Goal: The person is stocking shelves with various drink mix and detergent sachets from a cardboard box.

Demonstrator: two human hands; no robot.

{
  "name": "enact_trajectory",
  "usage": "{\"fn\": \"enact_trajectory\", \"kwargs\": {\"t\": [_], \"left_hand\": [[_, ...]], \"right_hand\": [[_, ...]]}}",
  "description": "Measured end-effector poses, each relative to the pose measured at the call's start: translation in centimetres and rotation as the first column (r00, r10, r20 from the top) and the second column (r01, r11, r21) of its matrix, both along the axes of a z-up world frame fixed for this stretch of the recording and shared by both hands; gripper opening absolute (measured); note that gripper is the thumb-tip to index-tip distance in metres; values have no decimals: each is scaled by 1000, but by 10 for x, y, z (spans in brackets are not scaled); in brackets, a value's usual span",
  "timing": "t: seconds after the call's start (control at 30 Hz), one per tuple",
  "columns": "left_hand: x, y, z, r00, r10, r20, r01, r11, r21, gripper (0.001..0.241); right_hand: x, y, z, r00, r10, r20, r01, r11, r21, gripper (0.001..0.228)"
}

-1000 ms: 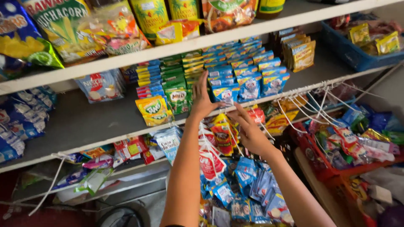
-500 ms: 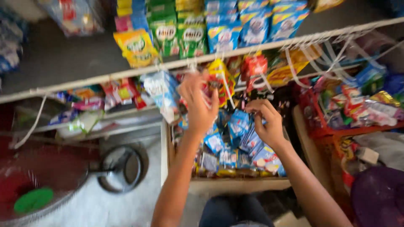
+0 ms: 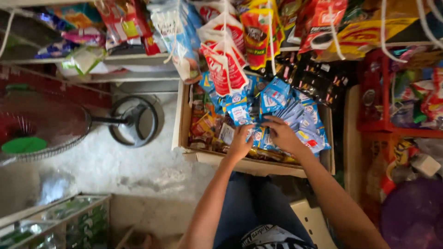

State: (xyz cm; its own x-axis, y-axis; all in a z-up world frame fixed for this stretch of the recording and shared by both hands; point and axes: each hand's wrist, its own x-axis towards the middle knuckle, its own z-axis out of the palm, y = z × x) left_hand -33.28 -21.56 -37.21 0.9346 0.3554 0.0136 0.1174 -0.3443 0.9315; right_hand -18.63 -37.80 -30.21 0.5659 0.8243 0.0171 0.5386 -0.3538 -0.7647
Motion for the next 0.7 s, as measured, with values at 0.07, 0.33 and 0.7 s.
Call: {"fn": "enact_trajectory", "kwargs": {"t": [0.07,0.33,0.7], "left_hand": [[-1,-2,-23,994,49,-99,-52,998,-21,50],[-26,-17,-82,942,90,-325,-77,996,52,63],[-42,-33,-66,940,66,-334,-100,991,-86,72]], "right_hand": [[-3,18,-8,991,-9,-133,1,998,-60,49],[-14,56,-97,974,-44,-222,48,999,14,58],[-15,4,-16,917,-139,-375,233,948,217,20]]}}
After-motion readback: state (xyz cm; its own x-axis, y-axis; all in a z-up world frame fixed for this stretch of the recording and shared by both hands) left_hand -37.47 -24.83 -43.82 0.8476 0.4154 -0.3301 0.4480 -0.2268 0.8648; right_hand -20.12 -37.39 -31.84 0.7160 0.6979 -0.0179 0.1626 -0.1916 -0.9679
